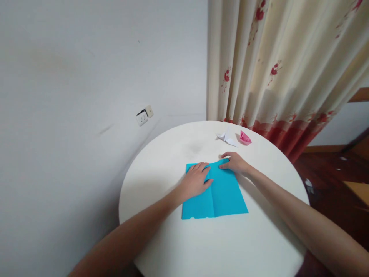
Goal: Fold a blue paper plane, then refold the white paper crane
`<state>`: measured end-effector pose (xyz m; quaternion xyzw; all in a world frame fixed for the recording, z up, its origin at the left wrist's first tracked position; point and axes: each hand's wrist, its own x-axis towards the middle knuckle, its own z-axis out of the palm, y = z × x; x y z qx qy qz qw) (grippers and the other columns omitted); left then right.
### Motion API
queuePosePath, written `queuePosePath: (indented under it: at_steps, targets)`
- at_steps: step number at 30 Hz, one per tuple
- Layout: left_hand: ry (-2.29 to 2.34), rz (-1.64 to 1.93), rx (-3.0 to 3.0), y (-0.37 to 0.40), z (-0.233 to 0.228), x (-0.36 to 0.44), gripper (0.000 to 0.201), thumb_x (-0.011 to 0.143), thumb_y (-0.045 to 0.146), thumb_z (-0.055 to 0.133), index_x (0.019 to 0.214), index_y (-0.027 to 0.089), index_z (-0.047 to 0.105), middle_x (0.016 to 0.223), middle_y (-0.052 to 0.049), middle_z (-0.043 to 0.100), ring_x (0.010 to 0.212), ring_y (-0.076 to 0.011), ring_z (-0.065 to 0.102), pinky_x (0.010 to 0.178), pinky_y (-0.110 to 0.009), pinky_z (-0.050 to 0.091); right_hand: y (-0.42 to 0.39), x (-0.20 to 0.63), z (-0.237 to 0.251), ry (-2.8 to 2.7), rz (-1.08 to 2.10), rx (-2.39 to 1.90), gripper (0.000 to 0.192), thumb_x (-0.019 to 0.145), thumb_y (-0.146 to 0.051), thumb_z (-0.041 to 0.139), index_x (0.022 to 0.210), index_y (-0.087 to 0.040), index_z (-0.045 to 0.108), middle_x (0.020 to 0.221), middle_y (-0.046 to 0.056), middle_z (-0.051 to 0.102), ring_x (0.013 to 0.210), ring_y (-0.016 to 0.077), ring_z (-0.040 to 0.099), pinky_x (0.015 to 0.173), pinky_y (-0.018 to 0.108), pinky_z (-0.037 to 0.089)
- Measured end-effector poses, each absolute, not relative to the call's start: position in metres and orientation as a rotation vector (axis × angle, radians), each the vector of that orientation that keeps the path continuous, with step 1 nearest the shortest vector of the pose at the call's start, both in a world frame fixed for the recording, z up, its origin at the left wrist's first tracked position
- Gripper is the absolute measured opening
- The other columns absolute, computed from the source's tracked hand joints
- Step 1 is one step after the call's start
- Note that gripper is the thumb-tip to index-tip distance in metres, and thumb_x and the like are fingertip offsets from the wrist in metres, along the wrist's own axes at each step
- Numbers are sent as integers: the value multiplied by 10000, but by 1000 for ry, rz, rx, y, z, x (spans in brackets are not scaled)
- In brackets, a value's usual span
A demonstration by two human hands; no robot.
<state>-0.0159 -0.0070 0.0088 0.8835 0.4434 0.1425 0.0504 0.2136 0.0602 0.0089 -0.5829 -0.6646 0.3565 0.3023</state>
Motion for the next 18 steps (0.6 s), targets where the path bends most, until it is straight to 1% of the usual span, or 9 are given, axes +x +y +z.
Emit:
queuePosePath:
  at_steps: [2, 4, 6, 7, 10, 12, 14, 16, 18]
  targets:
    - [1337, 470, 2666, -5, 6, -17, 504, 956, 442, 493, 1398, 199, 500, 1468, -129, 491, 1365, -298, 430, 1137, -472, 324, 56, 213, 5, -1752, 980, -1515, 450, 625, -184, 805, 1057, -130, 694, 805, 30, 715, 687, 165, 638, 606, 244, 491]
    - [1324, 497, 2651, -5, 2, -19, 513, 959, 453, 488, 1410, 210, 488, 1472, -124, 490, 1371, -296, 426, 1139, -475, 321, 52, 213, 0, -1748, 998, -1496, 307, 662, -206, 763, 954, -134, 701, 791, 28, 712, 683, 171, 633, 590, 249, 484]
    - [1308, 517, 2636, -6, 1, -21, 529, 959, 468, 487, 1425, 219, 471, 1484, -120, 481, 1383, -295, 413, 1144, -481, 310, 49, 213, -6, -1773, 996, -1476, 164, 698, -238, 720, 826, -142, 690, 734, 20, 692, 650, 177, 613, 567, 260, 464]
    - [1298, 521, 2625, -6, 1, -22, 541, 960, 476, 486, 1436, 221, 457, 1492, -119, 474, 1389, -293, 408, 1148, -481, 305, 48, 214, -8, -1798, 985, -1465, 122, 718, -255, 698, 775, -148, 680, 701, 15, 679, 633, 180, 603, 560, 266, 454]
    - [1276, 502, 2599, -8, 2, -27, 572, 957, 502, 487, 1456, 228, 430, 1509, -117, 457, 1401, -291, 393, 1153, -478, 297, 42, 214, -11, -1868, 880, -1450, 133, 779, -278, 636, 717, -166, 673, 694, 24, 680, 643, 196, 606, 599, 290, 461]
    - [1275, 479, 2596, -9, 5, -29, 572, 953, 512, 492, 1449, 232, 439, 1507, -115, 458, 1400, -298, 390, 1147, -483, 302, 37, 212, -9, -1906, 744, -1441, 144, 814, -263, 596, 768, -174, 699, 787, 51, 712, 722, 219, 635, 689, 319, 493]
    - [1280, 455, 2597, -10, 9, -30, 565, 942, 504, 513, 1427, 220, 463, 1488, -121, 476, 1385, -307, 403, 1134, -487, 319, 30, 207, -6, -1982, 640, -1362, 192, 844, -223, 552, 900, -187, 731, 951, 76, 734, 884, 248, 658, 848, 363, 503]
    - [1284, 436, 2597, -12, 12, -31, 543, 926, 476, 547, 1390, 199, 497, 1457, -129, 500, 1360, -314, 425, 1115, -484, 341, 23, 202, -3, -2060, 614, -1264, 282, 864, -186, 519, 1044, -208, 735, 1101, 80, 725, 1049, 264, 638, 990, 407, 463]
    - [1279, 438, 2588, -13, 15, -31, 516, 908, 450, 580, 1353, 195, 525, 1423, -130, 526, 1331, -315, 448, 1097, -481, 355, 16, 198, -3, -2101, 624, -1221, 354, 880, -172, 506, 1163, -228, 709, 1197, 72, 706, 1140, 268, 613, 1054, 443, 438]
